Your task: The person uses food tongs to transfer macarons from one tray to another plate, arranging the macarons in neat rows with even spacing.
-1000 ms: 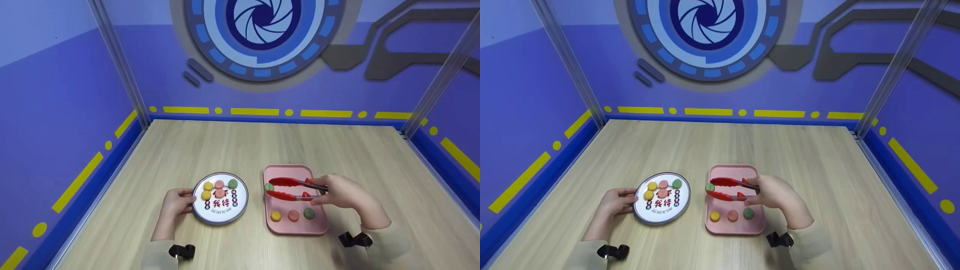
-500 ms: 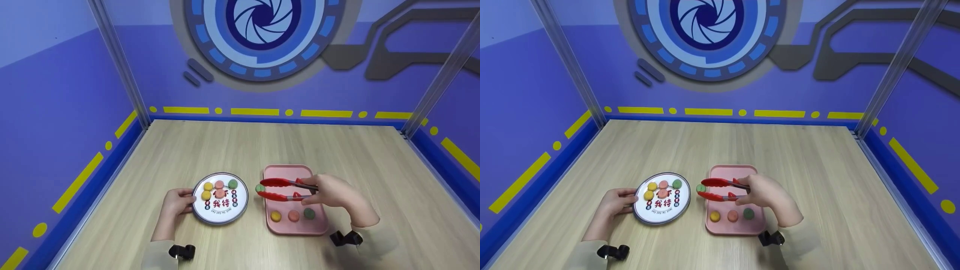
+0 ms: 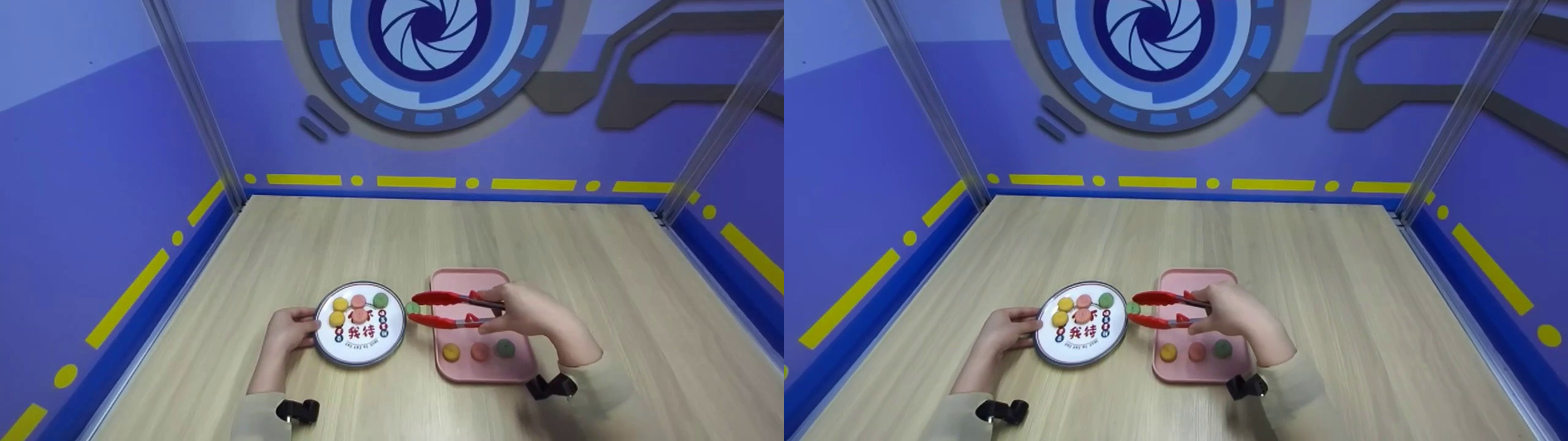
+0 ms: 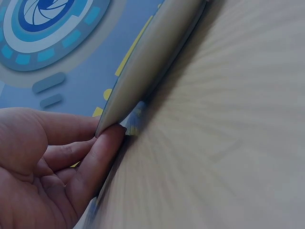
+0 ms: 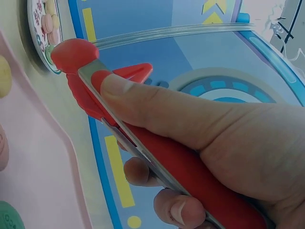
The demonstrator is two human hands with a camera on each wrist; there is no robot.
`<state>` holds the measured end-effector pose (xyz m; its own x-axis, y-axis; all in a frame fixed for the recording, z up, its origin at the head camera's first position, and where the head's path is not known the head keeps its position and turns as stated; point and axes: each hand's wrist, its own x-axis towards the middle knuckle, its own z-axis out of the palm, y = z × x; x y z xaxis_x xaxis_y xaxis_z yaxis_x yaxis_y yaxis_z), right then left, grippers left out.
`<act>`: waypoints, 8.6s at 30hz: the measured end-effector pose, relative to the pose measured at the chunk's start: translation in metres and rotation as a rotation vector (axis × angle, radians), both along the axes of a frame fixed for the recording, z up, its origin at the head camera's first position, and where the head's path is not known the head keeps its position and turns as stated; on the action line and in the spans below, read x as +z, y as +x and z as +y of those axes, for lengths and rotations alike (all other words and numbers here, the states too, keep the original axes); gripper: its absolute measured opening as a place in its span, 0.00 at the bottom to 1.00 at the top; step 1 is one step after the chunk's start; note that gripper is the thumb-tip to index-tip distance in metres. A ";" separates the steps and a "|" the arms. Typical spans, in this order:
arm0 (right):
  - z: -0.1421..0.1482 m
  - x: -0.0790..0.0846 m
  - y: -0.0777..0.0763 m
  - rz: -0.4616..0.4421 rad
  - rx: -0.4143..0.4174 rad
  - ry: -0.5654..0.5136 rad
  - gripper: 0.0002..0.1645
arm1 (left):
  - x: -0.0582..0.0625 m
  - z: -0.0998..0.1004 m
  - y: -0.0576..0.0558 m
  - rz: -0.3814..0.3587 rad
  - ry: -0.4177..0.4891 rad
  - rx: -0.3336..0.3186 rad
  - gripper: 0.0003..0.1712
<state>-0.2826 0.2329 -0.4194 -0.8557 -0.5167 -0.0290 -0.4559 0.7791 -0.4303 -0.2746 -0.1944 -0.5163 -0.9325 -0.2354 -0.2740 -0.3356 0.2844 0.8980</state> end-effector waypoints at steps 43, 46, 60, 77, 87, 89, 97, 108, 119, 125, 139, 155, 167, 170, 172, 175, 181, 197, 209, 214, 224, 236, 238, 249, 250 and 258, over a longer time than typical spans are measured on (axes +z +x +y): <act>-0.066 -0.012 -0.009 0.109 0.061 0.122 0.17 | 0.004 0.000 0.002 0.027 0.037 -0.018 0.23; -0.068 -0.012 -0.010 0.107 0.051 0.144 0.17 | 0.003 -0.001 0.002 0.028 0.039 -0.017 0.23; -0.074 -0.012 -0.011 0.113 0.030 0.173 0.17 | 0.002 0.000 0.000 -0.004 -0.005 -0.004 0.22; -0.070 -0.015 -0.011 0.107 0.034 0.149 0.18 | 0.003 0.000 0.002 0.021 0.039 -0.014 0.22; -0.064 -0.015 -0.010 0.125 0.040 0.128 0.20 | 0.002 0.001 0.001 0.025 0.027 0.006 0.22; -0.063 -0.015 -0.009 0.120 0.039 0.120 0.20 | 0.001 0.001 0.002 0.025 0.033 0.001 0.22; -0.054 -0.014 -0.008 0.108 0.062 0.091 0.20 | 0.001 0.001 0.001 0.027 0.042 0.006 0.22; -0.044 -0.012 -0.004 0.036 0.042 0.049 0.26 | 0.002 0.000 0.002 0.021 0.041 -0.003 0.22; -0.030 -0.009 0.000 -0.011 0.072 -0.018 0.33 | 0.000 0.000 0.001 0.023 0.007 0.001 0.22; -0.018 -0.010 0.003 -0.017 0.079 -0.032 0.31 | 0.001 0.000 0.002 0.022 0.009 -0.003 0.22; 0.011 -0.005 0.018 0.017 0.048 -0.020 0.30 | 0.001 0.000 0.001 0.026 0.034 -0.008 0.22; 0.037 0.000 0.033 -0.039 0.005 0.022 0.39 | 0.003 0.000 0.001 0.025 0.023 -0.013 0.22; 0.050 0.002 0.046 -0.058 -0.009 0.038 0.38 | 0.004 0.001 0.002 0.009 0.022 -0.004 0.22; 0.053 0.002 0.048 -0.056 -0.014 0.046 0.38 | 0.004 0.001 0.002 0.019 0.026 0.005 0.22; 0.056 0.002 0.049 -0.054 -0.007 0.047 0.38 | 0.004 0.002 0.003 0.024 0.027 0.011 0.22; 0.058 0.001 0.050 -0.046 0.008 0.041 0.37 | 0.004 0.003 0.003 0.025 0.022 0.021 0.22; 0.059 -0.001 0.049 -0.061 0.024 0.044 0.37 | 0.003 0.002 0.003 0.020 0.009 0.017 0.22; 0.060 -0.005 0.046 -0.060 0.066 0.030 0.30 | 0.004 0.001 0.004 0.028 0.023 0.005 0.22; 0.058 -0.005 0.049 -0.083 0.034 0.056 0.32 | 0.003 0.000 0.003 0.027 0.038 -0.004 0.22; 0.058 -0.005 0.049 -0.058 0.059 0.060 0.33 | 0.003 0.001 0.003 0.022 0.041 0.003 0.22; 0.058 -0.007 0.048 -0.064 0.044 0.055 0.33 | 0.003 0.001 0.003 0.031 0.045 0.002 0.22; 0.059 -0.006 0.049 -0.082 0.038 0.037 0.28 | 0.003 0.001 0.001 0.003 0.009 0.006 0.22; 0.059 -0.006 0.048 -0.088 0.034 0.036 0.29 | 0.002 0.001 0.001 0.001 0.006 0.006 0.22; 0.060 -0.003 0.047 -0.096 0.012 0.038 0.34 | 0.002 0.001 0.000 0.005 0.005 0.012 0.21; 0.060 -0.003 0.047 -0.097 0.009 0.037 0.34 | 0.002 0.001 0.000 0.003 0.004 0.012 0.21; 0.057 0.002 0.047 -0.095 -0.015 0.039 0.35 | 0.003 0.000 0.000 -0.003 -0.001 0.004 0.22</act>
<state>-0.2355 0.2904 -0.4177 -0.8559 -0.5007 -0.1298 -0.4027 0.8025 -0.4402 -0.2743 -0.1939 -0.5138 -0.9308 -0.2394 -0.2763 -0.3393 0.2839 0.8968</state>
